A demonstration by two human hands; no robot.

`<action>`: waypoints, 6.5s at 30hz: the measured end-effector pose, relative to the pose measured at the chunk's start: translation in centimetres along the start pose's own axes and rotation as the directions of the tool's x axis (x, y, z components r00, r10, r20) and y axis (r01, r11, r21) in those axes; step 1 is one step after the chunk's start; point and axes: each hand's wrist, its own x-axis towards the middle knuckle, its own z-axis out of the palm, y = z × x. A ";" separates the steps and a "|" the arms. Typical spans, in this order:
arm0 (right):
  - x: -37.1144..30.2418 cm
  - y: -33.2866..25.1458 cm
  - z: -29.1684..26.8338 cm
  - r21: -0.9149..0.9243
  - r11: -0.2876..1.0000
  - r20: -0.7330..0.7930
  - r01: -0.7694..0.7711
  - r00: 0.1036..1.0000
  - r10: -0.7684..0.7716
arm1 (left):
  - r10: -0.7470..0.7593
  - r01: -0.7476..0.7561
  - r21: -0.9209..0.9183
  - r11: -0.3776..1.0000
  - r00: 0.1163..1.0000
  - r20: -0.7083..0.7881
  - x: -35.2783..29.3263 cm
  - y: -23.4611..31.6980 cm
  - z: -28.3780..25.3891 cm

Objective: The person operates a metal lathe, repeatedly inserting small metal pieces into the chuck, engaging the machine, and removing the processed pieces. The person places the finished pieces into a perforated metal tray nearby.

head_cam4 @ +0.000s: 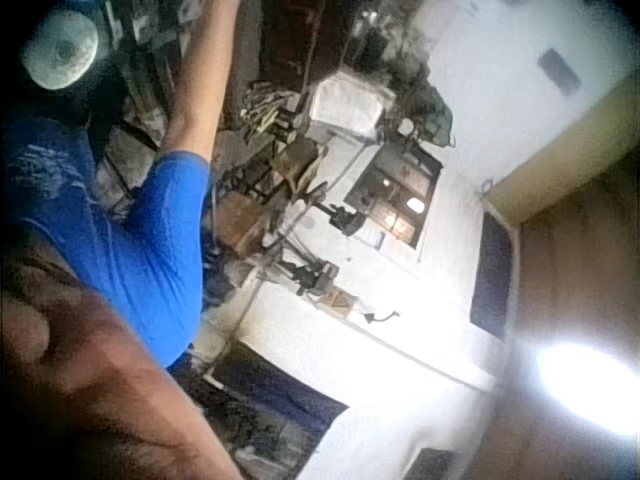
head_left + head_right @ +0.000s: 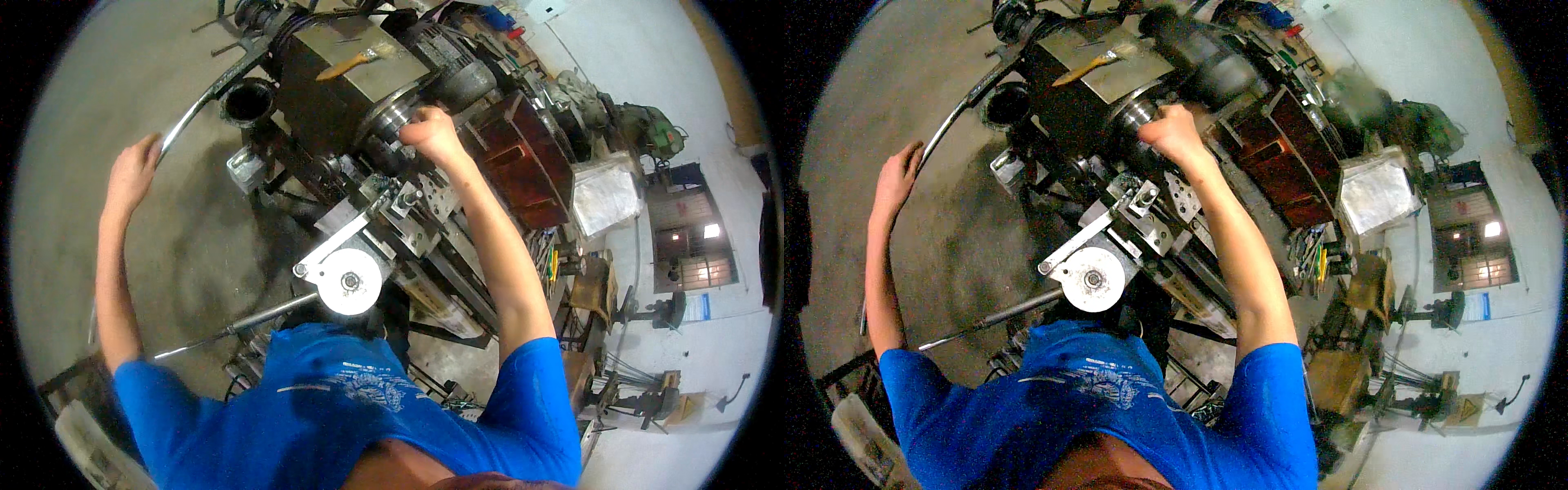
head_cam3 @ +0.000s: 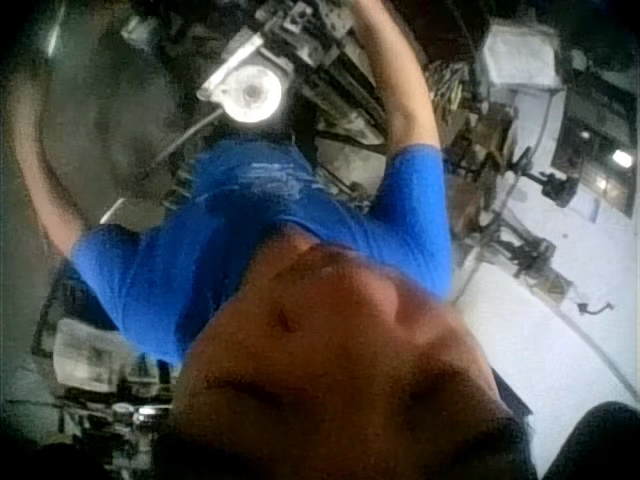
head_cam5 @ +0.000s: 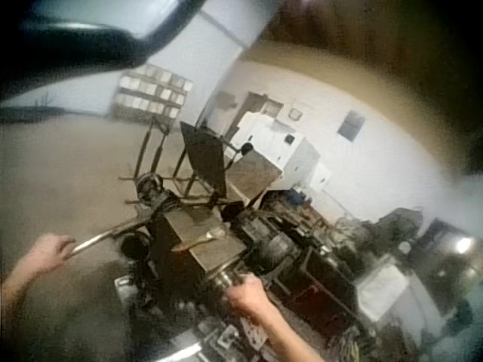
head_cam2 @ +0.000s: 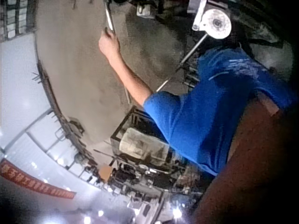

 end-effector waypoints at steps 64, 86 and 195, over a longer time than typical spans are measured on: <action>-63.4 28.8 -18.2 -0.400 -0.136 -0.364 -0.906 0.022 0.931 | 0.175 0.250 -0.293 0.923 0.406 0.897 -10.2 11.7 4.9; -63.5 15.3 -6.4 -0.108 -0.225 -0.568 -0.968 -0.125 0.813 | 0.164 0.013 -0.187 0.982 0.426 0.890 -17.0 14.2 6.5; -14.8 16.9 -21.2 -0.157 0.926 -0.534 -0.344 0.818 0.213 | -0.059 0.193 -0.273 0.943 0.900 0.432 4.4 0.7 2.5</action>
